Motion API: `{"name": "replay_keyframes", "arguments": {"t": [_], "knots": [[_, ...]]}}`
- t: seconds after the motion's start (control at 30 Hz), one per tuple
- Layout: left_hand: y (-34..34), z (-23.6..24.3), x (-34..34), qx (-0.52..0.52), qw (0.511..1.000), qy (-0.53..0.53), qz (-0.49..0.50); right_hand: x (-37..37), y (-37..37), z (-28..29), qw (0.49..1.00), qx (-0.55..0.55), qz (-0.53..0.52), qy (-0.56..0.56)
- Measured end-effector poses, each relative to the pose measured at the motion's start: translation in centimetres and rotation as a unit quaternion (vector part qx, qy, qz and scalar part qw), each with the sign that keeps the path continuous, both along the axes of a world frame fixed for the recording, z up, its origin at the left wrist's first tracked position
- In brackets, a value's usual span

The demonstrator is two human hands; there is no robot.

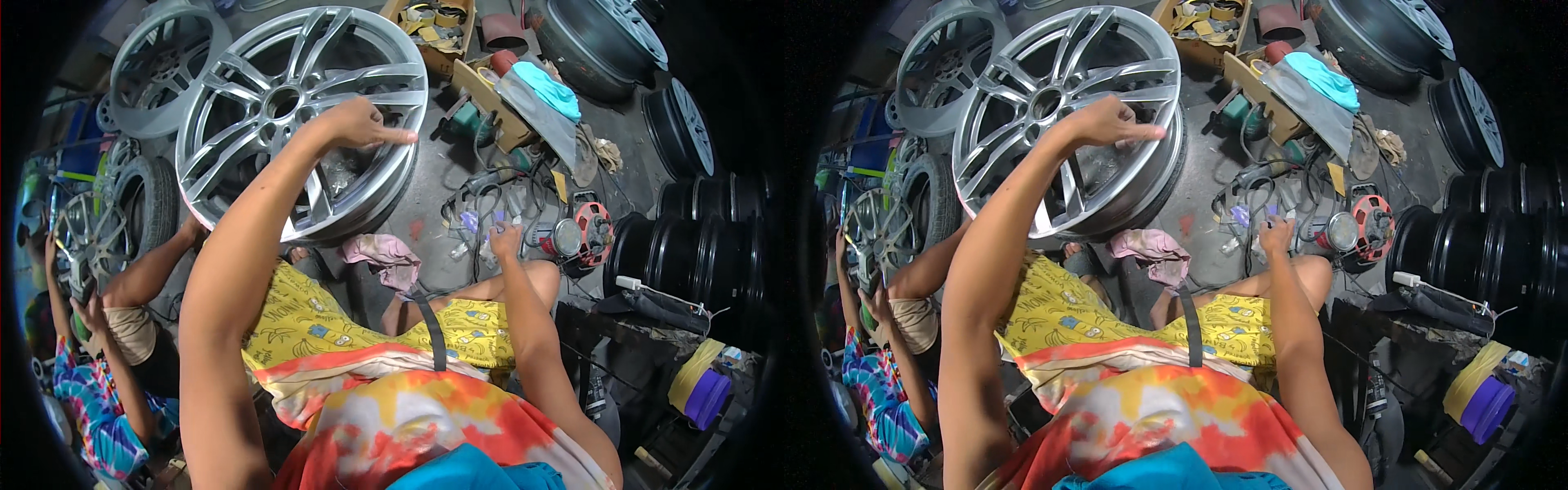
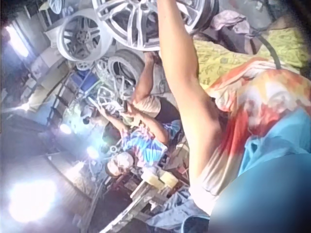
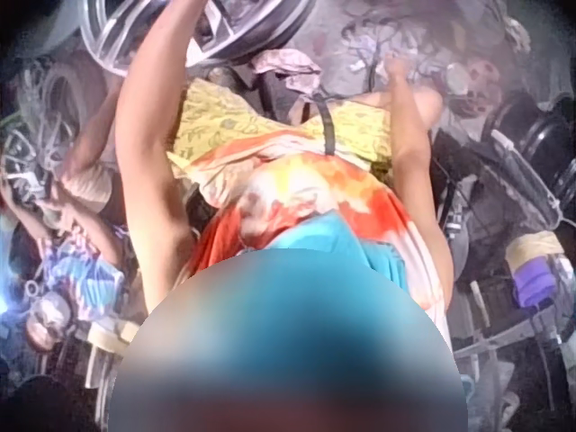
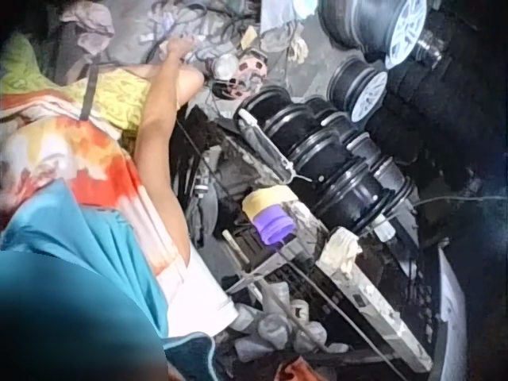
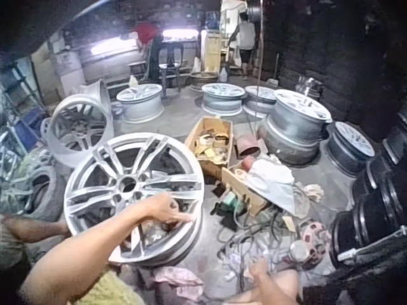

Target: The person sands the surface of a car wheel rim using a power sander, wipes it with a cloth, and applies a substance to a small area of the rim.

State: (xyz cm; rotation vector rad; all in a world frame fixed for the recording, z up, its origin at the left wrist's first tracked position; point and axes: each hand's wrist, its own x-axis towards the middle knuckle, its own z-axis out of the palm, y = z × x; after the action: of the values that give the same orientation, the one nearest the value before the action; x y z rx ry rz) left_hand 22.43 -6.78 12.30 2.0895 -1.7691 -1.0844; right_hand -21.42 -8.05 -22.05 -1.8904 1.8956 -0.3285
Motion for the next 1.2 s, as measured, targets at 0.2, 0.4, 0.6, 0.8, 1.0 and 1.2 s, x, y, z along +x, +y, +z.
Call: {"name": "replay_keyframes", "arguments": {"t": [0.2, 0.4, 0.6, 0.8, 1.0, 1.2], "knots": [[4.4, 2.8, 0.4, 0.065, 0.976, -0.182, -0.101, 1.6, 1.0, 0.0, 1.000, -0.002, -0.001, 0.001], [10.5, 3.6, 2.6, 0.034, 0.955, -0.237, -0.177, 3.3, -0.7, 2.6, 0.996, -0.089, 0.012, 0.002], [8.5, 4.7, 2.8, 0.110, 0.981, -0.102, -0.123, -0.2, -9.2, 10.1, 0.952, -0.303, -0.003, 0.041], [7.3, 3.8, 2.1, 0.134, 0.979, -0.121, -0.090, -5.7, -16.7, 7.0, 0.984, -0.119, 0.054, 0.118], [5.7, 2.6, 1.4, 0.102, 0.994, -0.017, 0.026, -4.9, -19.2, -5.4, 0.988, -0.035, 0.115, 0.093], [0.9, 1.0, -0.1, 0.055, 0.994, 0.090, 0.037, -10.6, -22.1, -4.0, 0.959, -0.057, 0.191, 0.199]]}}
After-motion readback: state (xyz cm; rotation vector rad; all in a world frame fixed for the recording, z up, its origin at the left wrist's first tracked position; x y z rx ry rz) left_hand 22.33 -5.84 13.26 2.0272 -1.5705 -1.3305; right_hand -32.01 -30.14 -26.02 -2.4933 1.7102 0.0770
